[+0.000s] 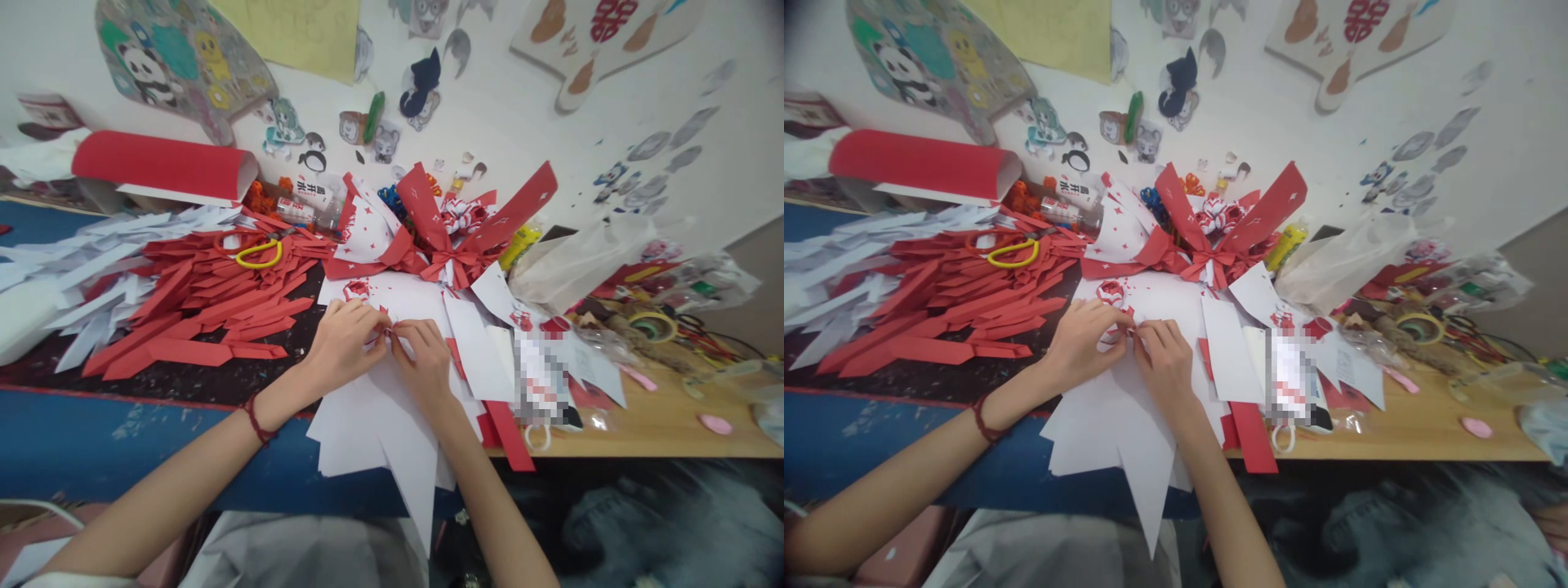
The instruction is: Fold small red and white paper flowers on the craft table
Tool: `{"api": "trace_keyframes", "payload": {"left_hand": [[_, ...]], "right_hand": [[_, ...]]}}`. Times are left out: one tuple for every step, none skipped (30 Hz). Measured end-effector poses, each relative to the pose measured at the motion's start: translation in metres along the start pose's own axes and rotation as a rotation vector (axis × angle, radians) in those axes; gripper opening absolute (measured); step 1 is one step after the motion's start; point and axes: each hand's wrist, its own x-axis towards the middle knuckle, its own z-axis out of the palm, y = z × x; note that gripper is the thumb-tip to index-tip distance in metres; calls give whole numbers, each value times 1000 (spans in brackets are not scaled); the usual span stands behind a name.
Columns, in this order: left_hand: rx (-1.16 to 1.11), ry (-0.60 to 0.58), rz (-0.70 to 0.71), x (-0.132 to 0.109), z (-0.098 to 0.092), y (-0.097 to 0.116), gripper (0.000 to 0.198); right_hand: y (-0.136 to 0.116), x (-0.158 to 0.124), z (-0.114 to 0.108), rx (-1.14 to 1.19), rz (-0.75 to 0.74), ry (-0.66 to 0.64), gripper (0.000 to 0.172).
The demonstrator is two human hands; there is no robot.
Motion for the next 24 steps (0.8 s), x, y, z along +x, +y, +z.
{"api": "trace_keyframes", "payload": {"left_hand": [[35,30,-7,-1,0,1,7],[64,55,-2,-1,1,2,5],[86,74,14,-2,1,2,6],[104,85,43,-2,1,1,8],[121,87,82,-3,1,0,9],[141,80,131,-3,1,-2,11],[164,64,186,-2,0,-4,12],[187,43,241,-2,-1,-7,13],[209,19,293,-2,-2,-9,14],[231,-8,340,-1,-4,-11,15],[245,-35,379,0,-5,-13,17],[253,-63,415,0,-6,-14,18],[256,-89,448,1,-8,-15,19],[259,-113,479,1,-8,-15,20],[263,-134,506,2,-9,-15,20],[266,-151,527,3,-9,-15,19],[267,-163,540,3,-9,-14,18],[263,-175,541,3,-9,-14,18],[247,-191,529,4,-9,-13,18],[215,-207,497,4,-9,-12,16],[171,-219,442,4,-9,-11,14],[126,-225,371,4,-8,-11,11],[89,-226,295,4,-8,-10,7],[67,-220,231,4,-7,-9,5]], "right_hand": [[0,0,0,-2,7,-3,12],[0,0,1,-6,13,-7,12],[0,0,1,-12,19,-8,12],[0,0,0,-19,22,-3,12],[0,0,0,-26,24,8,12],[1,0,-1,-29,30,18,12],[1,0,-1,-27,38,25,13],[2,-1,-2,-19,44,30,14],[3,-2,-2,-3,46,34,15],[4,-2,-2,19,42,32,15],[5,-4,-2,43,35,27,15],[6,-5,-1,66,27,21,15],[8,-6,-1,85,20,15,16],[9,-7,0,101,19,8,17],[9,-8,0,114,21,-3,18],[10,-9,0,123,24,-15,19],[10,-9,0,130,26,-29,20],[9,-9,0,136,29,-47,21],[8,-8,0,144,38,-65,22],[7,-7,-1,155,58,-83,22],[6,-6,-2,168,92,-95,22],[5,-5,-4,182,136,-99,22],[3,-4,-5,194,187,-95,21],[2,-2,-6,199,239,-86,21]]}}
